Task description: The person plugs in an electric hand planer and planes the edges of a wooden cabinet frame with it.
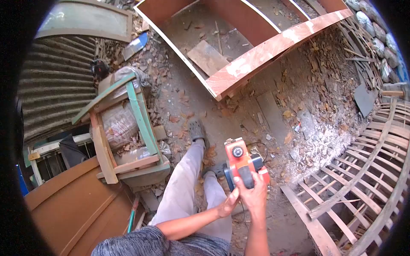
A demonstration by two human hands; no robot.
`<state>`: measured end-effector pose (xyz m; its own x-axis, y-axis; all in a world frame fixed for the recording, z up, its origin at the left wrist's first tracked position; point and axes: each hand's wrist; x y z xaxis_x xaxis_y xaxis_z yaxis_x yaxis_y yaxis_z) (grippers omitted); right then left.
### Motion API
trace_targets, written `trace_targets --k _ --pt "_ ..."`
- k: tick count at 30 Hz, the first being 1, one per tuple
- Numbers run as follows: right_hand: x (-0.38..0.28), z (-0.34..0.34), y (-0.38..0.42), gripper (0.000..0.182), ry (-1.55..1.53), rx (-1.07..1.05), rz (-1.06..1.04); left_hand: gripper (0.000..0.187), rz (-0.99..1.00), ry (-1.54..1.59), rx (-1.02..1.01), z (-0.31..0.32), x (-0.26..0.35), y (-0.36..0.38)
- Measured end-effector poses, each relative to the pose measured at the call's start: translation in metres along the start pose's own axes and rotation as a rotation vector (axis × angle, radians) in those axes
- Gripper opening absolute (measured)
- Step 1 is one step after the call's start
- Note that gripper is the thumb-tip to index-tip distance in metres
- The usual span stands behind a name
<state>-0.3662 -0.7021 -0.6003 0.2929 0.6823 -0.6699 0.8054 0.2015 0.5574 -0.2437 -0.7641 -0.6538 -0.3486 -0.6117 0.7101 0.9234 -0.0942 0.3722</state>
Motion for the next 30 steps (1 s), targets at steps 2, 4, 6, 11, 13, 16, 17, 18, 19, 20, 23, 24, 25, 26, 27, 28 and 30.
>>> trace_targets --k 2,4,6,11,13,16,17,18,19,20,23,24,25,26,27,28,30 --pt "0.004 -0.017 -0.012 0.046 -0.037 -0.046 0.062 0.116 -0.022 -0.047 -0.131 -0.014 0.018 -0.018" --pt "-0.007 -0.022 -0.016 0.049 -0.142 -0.063 0.09 0.112 -0.189 -0.346 -0.296 -0.035 0.07 -0.038" --pt "-0.024 -0.021 -0.019 0.05 -0.142 -0.072 0.113 0.086 -0.318 -0.807 -0.421 -0.065 0.16 -0.05" --pt "-0.085 -0.011 -0.068 0.052 -0.123 -0.256 0.151 0.084 -0.412 -0.601 0.139 -0.17 0.221 -0.016" --pt "-0.063 0.004 -0.089 0.046 -0.046 -0.277 0.024 0.086 -0.487 -0.852 0.334 -0.235 0.183 0.001" --pt "-0.07 0.027 -0.12 0.032 0.025 -0.252 -0.096 0.093 -0.723 -1.468 0.308 -0.291 0.082 0.039" --pt "-0.068 0.036 -0.13 0.031 0.049 -0.255 -0.124 0.095 -0.823 -1.636 0.252 -0.293 0.061 0.046" --pt "-0.063 0.044 -0.138 0.03 0.071 -0.257 -0.149 0.095 -0.863 -1.567 0.265 -0.293 0.055 0.043" --pt "-0.058 0.052 -0.147 0.029 0.094 -0.259 -0.176 0.095 -0.901 -1.497 0.278 -0.295 0.047 0.035" --pt "-0.056 0.06 -0.156 0.028 0.06 -0.237 -0.229 0.095 -0.941 -1.428 0.293 -0.296 0.041 0.029" --pt "-0.055 0.072 -0.181 0.029 0.025 -0.253 -0.161 0.089 -1.093 -1.338 0.325 -0.285 0.062 -0.008" --pt "-0.057 0.076 -0.187 0.029 -0.027 -0.232 -0.191 0.072 -1.025 -1.335 0.359 -0.278 0.066 -0.012" --pt "-0.054 0.079 -0.193 0.03 -0.028 -0.236 -0.212 0.071 -1.024 -1.355 0.377 -0.276 0.06 -0.014" --pt "-0.051 0.082 -0.2 0.03 -0.027 -0.238 -0.235 0.069 -1.018 -1.375 0.396 -0.274 0.054 -0.019" --pt "-0.047 0.085 -0.205 0.03 -0.024 -0.244 -0.256 0.068 -1.016 -1.391 0.414 -0.273 0.048 -0.02" --pt "-0.043 0.088 -0.21 0.03 -0.025 -0.253 -0.243 0.064 -1.0 -1.384 0.427 -0.272 0.042 -0.019" --pt "-0.038 0.095 -0.221 0.03 -0.022 -0.271 -0.225 0.058 -0.96 -1.367 0.458 -0.27 0.034 -0.02"
Point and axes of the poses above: each hand's wrist, its own y-axis away from the middle knuckle, its own z-axis out of the palm, x = y × z, and after that the axes turned 12 degrees about -y, right-handed
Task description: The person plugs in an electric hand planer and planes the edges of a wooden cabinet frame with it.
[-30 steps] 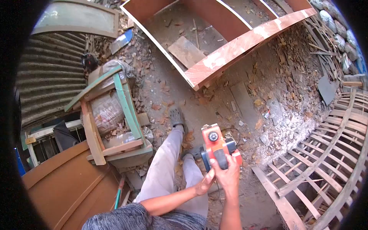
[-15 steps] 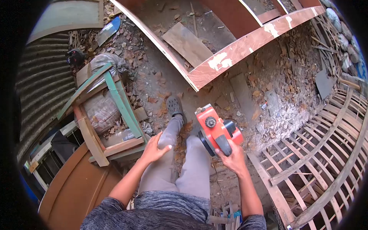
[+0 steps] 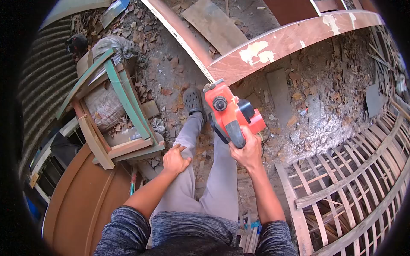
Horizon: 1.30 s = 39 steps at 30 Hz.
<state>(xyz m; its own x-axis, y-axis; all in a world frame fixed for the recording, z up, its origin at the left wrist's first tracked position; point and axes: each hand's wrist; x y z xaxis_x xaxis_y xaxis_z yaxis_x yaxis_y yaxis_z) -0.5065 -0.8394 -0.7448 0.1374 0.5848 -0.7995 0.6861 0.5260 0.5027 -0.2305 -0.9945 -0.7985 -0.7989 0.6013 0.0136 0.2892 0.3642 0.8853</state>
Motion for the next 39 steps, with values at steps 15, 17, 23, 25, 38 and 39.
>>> trace_targets --k 15,17,23,25,38,39 --pt "-0.057 0.046 -0.078 0.028 -0.001 0.07 -0.027 0.049 -0.072 0.056 -0.069 0.023 0.009 0.009" --pt "-0.058 0.051 -0.087 0.025 0.067 0.06 -0.042 0.049 -0.082 0.068 -0.075 0.028 0.009 0.011" --pt "-0.083 0.066 -0.115 0.021 0.101 0.056 -0.046 0.05 -0.099 0.081 -0.114 0.028 0.013 0.011" --pt "-0.089 0.07 -0.126 0.022 0.103 0.057 -0.071 0.051 -0.099 0.087 -0.141 0.03 0.013 0.01" --pt "-0.142 0.111 -0.213 0.029 0.162 0.038 -0.169 0.053 -0.12 0.111 -0.168 0.03 0.015 0.009" --pt "-0.145 0.114 -0.222 0.029 0.172 0.046 -0.196 0.053 -0.118 0.117 -0.162 0.03 0.015 0.008"
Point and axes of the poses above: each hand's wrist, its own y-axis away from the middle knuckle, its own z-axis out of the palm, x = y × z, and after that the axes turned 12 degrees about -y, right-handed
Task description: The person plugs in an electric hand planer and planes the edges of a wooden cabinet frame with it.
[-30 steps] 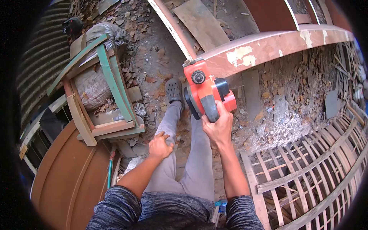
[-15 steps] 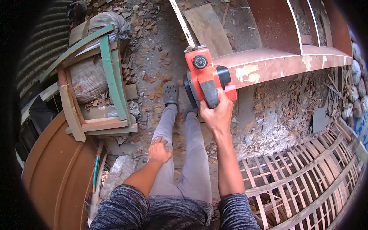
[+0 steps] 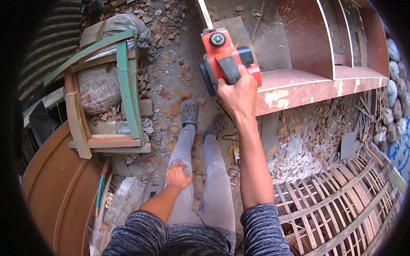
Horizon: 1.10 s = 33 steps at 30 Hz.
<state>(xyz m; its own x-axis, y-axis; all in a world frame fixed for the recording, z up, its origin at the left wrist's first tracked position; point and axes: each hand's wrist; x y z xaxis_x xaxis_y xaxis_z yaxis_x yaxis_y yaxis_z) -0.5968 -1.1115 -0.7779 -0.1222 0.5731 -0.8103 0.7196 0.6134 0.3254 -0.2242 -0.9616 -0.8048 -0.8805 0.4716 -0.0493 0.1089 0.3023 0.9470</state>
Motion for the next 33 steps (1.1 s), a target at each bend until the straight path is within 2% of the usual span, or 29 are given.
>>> trace_targets --k 5,10,11,12,14,16,17,19,20,21,22,23,24,26,28,33 --pt "-0.022 0.02 -0.056 0.031 0.012 -0.014 0.001 0.053 -0.006 0.036 -0.015 -0.012 0.001 -0.002" --pt "-0.048 0.041 -0.11 0.033 -0.03 0.001 -0.102 0.053 -0.012 0.053 -0.014 -0.017 0.0 -0.002" --pt "-0.046 0.049 -0.127 0.041 0.066 0.01 -0.141 0.053 -0.019 0.053 -0.003 -0.015 -0.001 -0.003" --pt "-0.055 0.056 -0.141 0.041 0.102 0.003 -0.096 0.053 -0.027 0.055 0.004 -0.011 -0.002 -0.002" --pt "-0.083 0.059 -0.157 0.042 0.16 -0.024 0.119 0.054 -0.023 0.047 -0.023 -0.008 -0.008 -0.002" --pt "-0.098 0.043 -0.147 0.034 0.063 -0.021 -0.131 0.055 -0.016 0.036 -0.03 -0.01 -0.009 -0.008" --pt "-0.104 0.036 -0.136 0.031 0.011 -0.025 -0.256 0.054 -0.022 0.034 -0.035 -0.013 -0.01 -0.007" --pt "-0.105 0.007 -0.099 0.031 -0.12 -0.05 -0.278 0.054 -0.027 0.027 -0.042 -0.01 -0.013 -0.002" --pt "-0.091 -0.014 -0.081 0.041 0.014 -0.069 -0.238 0.054 -0.019 0.021 -0.037 -0.008 -0.014 -0.002" --pt "-0.088 -0.033 -0.057 0.041 -0.02 -0.106 -0.224 0.054 -0.01 0.019 -0.022 -0.008 -0.013 -0.004" --pt "-0.078 -0.049 -0.035 0.033 -0.103 -0.113 -0.261 0.054 -0.003 0.014 -0.034 -0.012 -0.013 -0.004" --pt "-0.068 -0.064 -0.002 0.034 -0.159 -0.064 -0.161 0.054 0.003 0.012 -0.043 -0.018 -0.011 -0.005" --pt "-0.067 -0.083 0.029 0.039 -0.151 -0.091 -0.051 0.054 0.007 0.01 -0.049 -0.022 -0.01 -0.005" --pt "-0.058 -0.114 0.086 0.038 -0.27 -0.163 0.281 0.055 0.013 -0.003 -0.046 -0.025 -0.007 -0.005" --pt "-0.037 -0.131 0.137 0.039 -0.365 -0.139 0.342 0.054 0.025 -0.019 -0.025 -0.025 -0.006 -0.007" --pt "0.04 -0.154 0.241 0.034 -0.202 -0.1 0.42 0.051 0.054 -0.085 0.018 -0.019 -0.003 -0.006"
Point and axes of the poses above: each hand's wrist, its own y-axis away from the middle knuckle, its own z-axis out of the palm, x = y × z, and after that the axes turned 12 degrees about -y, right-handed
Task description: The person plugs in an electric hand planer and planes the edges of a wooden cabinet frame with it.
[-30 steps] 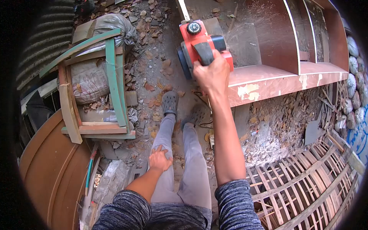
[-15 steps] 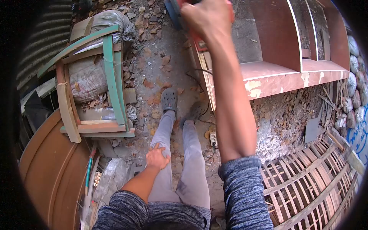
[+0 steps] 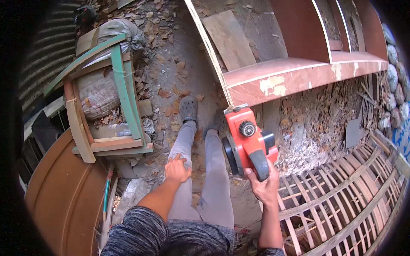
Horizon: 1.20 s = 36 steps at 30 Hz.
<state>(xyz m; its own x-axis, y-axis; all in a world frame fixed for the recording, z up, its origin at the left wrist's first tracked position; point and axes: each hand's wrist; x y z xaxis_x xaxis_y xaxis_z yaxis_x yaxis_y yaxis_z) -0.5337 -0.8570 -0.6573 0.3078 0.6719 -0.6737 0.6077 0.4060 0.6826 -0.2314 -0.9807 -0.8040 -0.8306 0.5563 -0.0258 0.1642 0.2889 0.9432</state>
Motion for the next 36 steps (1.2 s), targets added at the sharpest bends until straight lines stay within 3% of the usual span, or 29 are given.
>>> trace_targets --k 1,3,7,15,22,25,36 --pt "-0.013 0.006 0.005 0.028 0.061 -0.001 0.015 0.05 0.004 -0.012 0.008 -0.002 0.001 0.0" --pt "0.041 0.005 0.017 0.023 0.038 0.062 -0.024 0.049 0.011 -0.033 0.031 -0.005 0.004 0.0" --pt "0.055 0.006 0.008 0.027 0.183 0.048 -0.204 0.049 0.031 -0.115 0.054 -0.005 0.008 -0.001" --pt "0.083 0.015 -0.024 0.032 0.142 -0.021 -0.16 0.051 0.057 -0.19 0.03 -0.007 0.015 -0.002" --pt "0.052 0.042 -0.068 0.031 -0.001 -0.011 -0.199 0.053 0.066 -0.191 0.024 -0.003 0.012 -0.005" --pt "0.036 0.053 -0.096 0.031 0.06 -0.026 -0.31 0.054 0.055 -0.176 -0.037 -0.012 0.015 -0.005" --pt "-0.062 0.106 -0.183 0.028 0.099 -0.017 -0.332 0.057 0.011 -0.102 -0.1 -0.017 0.01 -0.009"
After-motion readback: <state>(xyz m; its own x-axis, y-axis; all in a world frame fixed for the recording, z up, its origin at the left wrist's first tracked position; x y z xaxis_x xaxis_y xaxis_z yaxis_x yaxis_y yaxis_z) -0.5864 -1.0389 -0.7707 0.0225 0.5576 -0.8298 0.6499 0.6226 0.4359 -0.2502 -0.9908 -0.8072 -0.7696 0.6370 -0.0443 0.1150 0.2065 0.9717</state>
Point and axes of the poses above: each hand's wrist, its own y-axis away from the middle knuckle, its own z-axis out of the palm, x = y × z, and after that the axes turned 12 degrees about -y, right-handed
